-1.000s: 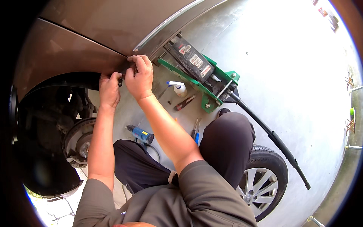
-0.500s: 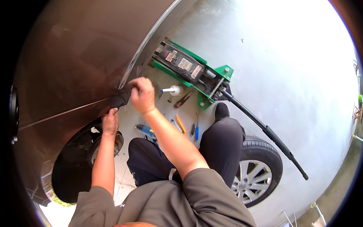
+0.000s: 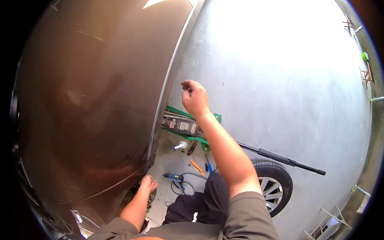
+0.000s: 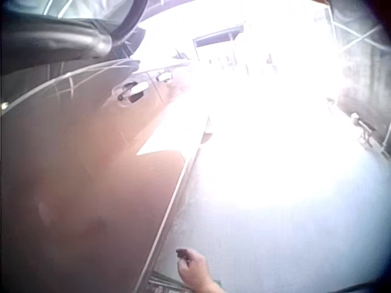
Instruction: The person uses a prying tool to separate a car panel, then uses a socket wrench to remove fasteners from behind the panel.
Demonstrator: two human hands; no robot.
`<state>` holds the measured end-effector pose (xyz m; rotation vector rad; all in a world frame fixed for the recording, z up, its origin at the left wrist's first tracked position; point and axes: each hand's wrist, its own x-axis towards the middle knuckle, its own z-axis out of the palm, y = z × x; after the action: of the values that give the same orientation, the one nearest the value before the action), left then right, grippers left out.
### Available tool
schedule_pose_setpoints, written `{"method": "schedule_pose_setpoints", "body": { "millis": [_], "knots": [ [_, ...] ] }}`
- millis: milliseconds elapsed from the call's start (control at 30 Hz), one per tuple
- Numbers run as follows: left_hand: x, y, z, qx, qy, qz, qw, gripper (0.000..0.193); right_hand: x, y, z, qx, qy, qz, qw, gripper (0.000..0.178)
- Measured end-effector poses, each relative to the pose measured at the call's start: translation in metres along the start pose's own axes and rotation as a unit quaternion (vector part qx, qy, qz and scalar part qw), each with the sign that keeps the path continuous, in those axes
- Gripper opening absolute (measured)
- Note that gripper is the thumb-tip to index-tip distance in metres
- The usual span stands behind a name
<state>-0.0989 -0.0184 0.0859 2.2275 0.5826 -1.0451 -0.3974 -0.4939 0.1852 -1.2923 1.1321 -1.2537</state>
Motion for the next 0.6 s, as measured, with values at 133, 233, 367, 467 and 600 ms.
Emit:
{"method": "schedule_pose_setpoints", "body": {
  "millis": [133,233,367,467,600],
  "knots": [
    [-0.144,0.074,0.002,0.195,-0.095,0.229,0.949,0.032,0.115,-0.078,0.008,-0.057,-0.051,-0.12,0.99,0.036],
    [-0.261,0.162,-0.001,0.379,-0.088,0.524,0.758,0.024,0.217,-0.142,0.03,-0.135,-0.056,-0.194,0.97,0.047],
    [-0.402,0.258,-0.024,0.456,0.075,0.704,0.539,0.022,0.331,-0.241,0.083,-0.205,-0.004,-0.305,0.93,0.056],
    [-0.428,0.286,-0.074,0.389,0.131,0.638,0.651,0.017,0.405,-0.323,0.112,-0.173,-0.005,-0.416,0.893,0.055],
    [-0.435,0.308,-0.081,0.345,0.123,0.552,0.749,0.017,0.507,-0.354,0.133,-0.461,-0.127,-0.555,0.681,0.028]
  ]
}}
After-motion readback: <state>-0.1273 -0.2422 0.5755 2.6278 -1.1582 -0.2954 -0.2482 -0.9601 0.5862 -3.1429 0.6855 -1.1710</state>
